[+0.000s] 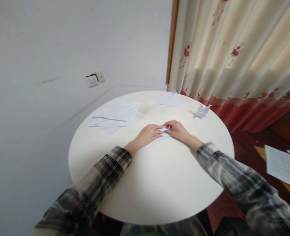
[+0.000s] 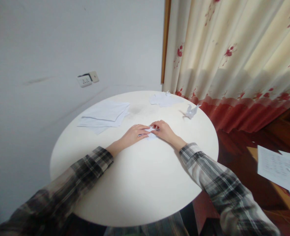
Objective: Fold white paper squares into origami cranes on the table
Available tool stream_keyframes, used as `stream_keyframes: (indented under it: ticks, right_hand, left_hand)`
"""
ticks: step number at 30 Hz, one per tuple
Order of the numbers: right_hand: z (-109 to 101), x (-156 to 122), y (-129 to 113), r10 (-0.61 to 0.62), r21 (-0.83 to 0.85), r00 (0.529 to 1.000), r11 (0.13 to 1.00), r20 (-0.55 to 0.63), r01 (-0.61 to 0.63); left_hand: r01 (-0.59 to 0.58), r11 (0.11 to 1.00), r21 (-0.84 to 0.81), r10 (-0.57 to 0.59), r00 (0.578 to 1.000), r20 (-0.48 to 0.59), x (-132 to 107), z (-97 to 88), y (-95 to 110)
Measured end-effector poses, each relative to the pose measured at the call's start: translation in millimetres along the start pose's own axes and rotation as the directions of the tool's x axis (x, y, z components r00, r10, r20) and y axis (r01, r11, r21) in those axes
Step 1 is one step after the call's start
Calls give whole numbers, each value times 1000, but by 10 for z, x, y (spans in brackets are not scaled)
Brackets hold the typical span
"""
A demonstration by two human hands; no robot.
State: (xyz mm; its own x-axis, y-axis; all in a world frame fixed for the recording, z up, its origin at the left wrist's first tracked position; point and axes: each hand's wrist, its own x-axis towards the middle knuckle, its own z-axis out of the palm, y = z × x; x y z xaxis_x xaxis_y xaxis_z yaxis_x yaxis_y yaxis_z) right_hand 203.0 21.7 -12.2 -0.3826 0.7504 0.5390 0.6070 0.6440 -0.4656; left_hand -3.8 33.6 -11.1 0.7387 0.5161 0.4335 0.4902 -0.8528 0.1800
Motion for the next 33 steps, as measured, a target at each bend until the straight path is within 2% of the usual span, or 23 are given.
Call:
stream_keyframes:
  ticks: [7, 16, 21, 25, 29, 33]
  right_hand:
    - [-16, 0, -28, -36, 5, 999, 999, -28, 36]
    - [-20, 4, -83, -49, 62, 998, 997, -34, 51]
    - [-27, 0, -122, -38, 78, 999, 996, -15, 39]
    - [-39, 3, -144, -79, 92, 997, 993, 9, 77]
    - [-49, 8, -153, -83, 104, 996, 991, 30, 80]
    - [-45, 6, -145, -44, 104, 998, 994, 36, 40]
  left_hand:
    - [-40, 999, 1, 40, 998, -54, 1, -8, 10]
    - [-32, 997, 68, 37, 997, -68, 10, -30, 26]
    - [-53, 995, 86, 59, 996, -64, 5, -28, 7]
    - [-65, 995, 81, 71, 995, -71, 5, -9, -7]
    - [-46, 998, 49, 48, 997, -57, 1, -10, 16]
    - [58, 997, 58, -57, 998, -27, -10, -42, 72]
